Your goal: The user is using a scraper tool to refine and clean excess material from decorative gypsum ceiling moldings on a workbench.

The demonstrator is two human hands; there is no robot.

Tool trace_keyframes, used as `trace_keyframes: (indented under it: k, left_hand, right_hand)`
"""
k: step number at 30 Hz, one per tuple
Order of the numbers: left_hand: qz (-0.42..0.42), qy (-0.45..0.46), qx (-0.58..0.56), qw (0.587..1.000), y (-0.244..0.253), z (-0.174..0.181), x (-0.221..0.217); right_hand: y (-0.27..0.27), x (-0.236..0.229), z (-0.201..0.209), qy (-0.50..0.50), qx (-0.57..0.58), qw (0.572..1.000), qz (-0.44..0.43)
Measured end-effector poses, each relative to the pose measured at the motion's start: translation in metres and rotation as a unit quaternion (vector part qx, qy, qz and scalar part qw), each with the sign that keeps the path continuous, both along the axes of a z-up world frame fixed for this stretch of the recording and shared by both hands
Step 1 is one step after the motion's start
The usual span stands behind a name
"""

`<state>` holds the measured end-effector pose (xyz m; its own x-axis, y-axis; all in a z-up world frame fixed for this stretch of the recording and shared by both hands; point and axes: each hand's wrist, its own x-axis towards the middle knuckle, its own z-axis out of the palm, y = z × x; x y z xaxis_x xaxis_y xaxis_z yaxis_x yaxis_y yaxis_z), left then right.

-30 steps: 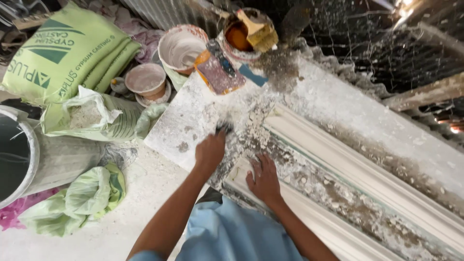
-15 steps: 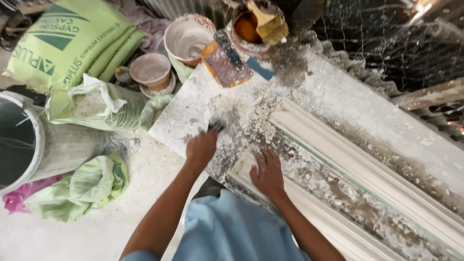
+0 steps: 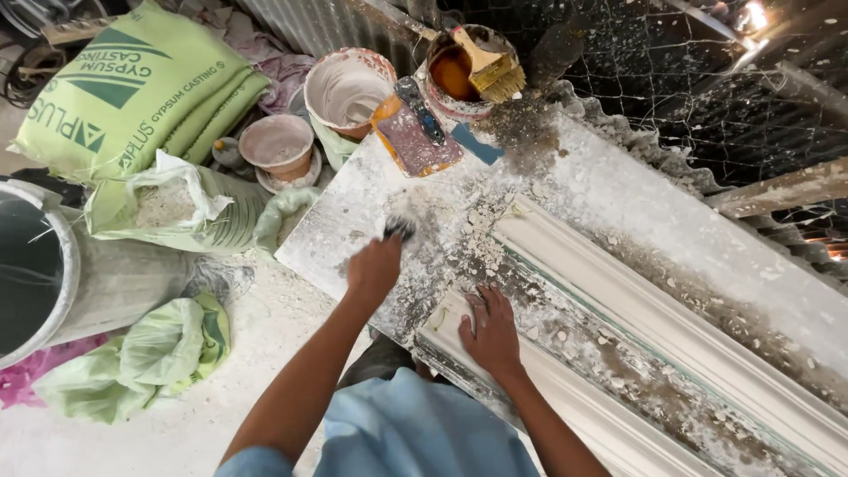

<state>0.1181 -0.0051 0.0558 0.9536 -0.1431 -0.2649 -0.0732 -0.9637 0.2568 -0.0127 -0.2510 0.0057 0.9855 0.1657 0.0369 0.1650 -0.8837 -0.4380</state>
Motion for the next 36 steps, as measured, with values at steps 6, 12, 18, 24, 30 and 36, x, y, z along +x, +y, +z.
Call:
trace_keyframes:
  k: [6, 12, 18, 24, 30, 36]
  left_hand:
    - [0.016, 0.059, -0.033, 0.998, 0.023, 0.017, -0.043]
    - [0.011, -0.037, -0.033, 0.999, 0.005, -0.01, 0.048]
    - [0.138, -0.059, -0.224, 0.963, 0.046, -0.009, 0.004]
    - [0.197, -0.16, -0.332, 0.908, 0.123, -0.069, 0.033]
    - [0.253, -0.116, -0.067, 0.958, 0.12, -0.048, 0.066]
    - [0.156, -0.132, 0.148, 0.968, 0.073, -0.033, 0.05]
  right_hand:
    - [0.001, -0.003, 0.001, -0.003, 0.0, 1.0, -0.015]
    - [0.001, -0.004, -0.002, -0.016, -0.011, 1.0, -0.004]
    - [0.005, -0.005, 0.001, -0.008, 0.002, 1.0, -0.025]
    - [0.005, -0.003, -0.001, -0.009, -0.006, 0.999, -0.03]
    - [0.005, -0.002, -0.004, -0.009, -0.015, 0.999, -0.028]
    - [0.005, 0.002, -0.003, -0.023, -0.011, 0.999, -0.03]
